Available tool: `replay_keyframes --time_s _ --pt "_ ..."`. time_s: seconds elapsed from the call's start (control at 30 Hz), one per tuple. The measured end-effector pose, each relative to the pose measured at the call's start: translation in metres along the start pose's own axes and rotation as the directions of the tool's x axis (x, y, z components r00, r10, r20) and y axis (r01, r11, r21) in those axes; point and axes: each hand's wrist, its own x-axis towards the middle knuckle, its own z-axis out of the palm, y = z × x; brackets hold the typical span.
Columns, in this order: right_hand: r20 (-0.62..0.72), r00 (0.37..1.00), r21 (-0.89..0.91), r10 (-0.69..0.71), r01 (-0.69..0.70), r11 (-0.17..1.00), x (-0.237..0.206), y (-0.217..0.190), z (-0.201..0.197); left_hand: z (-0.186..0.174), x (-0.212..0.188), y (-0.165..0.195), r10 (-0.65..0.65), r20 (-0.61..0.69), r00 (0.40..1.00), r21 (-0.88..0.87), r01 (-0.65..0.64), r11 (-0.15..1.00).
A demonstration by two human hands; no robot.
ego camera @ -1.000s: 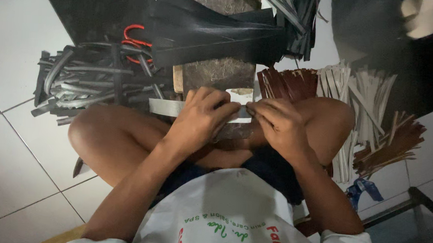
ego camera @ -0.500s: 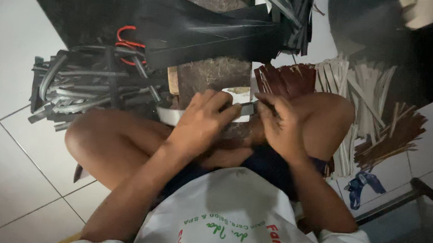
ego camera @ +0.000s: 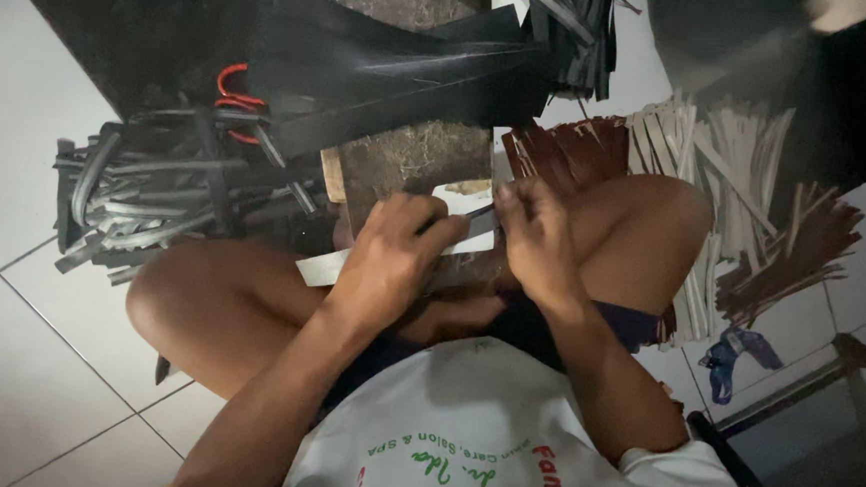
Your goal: The person sits cross-legged on the floor and repeatedly cuts strips from a black rubber sheet using a knife. The person holds the rubber sheet against a wooden block and slices off thin strips, which are then placed in a pile.
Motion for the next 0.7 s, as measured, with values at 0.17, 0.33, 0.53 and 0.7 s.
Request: replay_keyframes --time_s 0.17,0.33,0.53,0.7 --pt "-0.027 0.997 -0.092 -0.065 0.063 0.994 0.013 0.000 -0.005 -0.005 0.006 -0.001 0.027 0.009 1.000 0.020 -0.027 0.999" --pt "-0.007 0.998 -0.058 0.066 -0.066 0.996 0.025 -0.001 -0.012 -0.006 0.008 -0.001 0.031 0.025 0.999 0.050 -0.032 0.998" --pt "-0.001 0.998 -0.197 0.069 -0.068 0.978 0.041 0.010 -0.022 -0.006 0.012 -0.002 0.035 0.037 0.999 0.088 -0.038 0.995" --pt "-0.041 0.990 -0.273 0.138 -0.144 0.951 0.056 0.031 -0.025 -0.008 0.015 -0.001 0.042 0.041 0.998 0.055 -0.044 0.998"
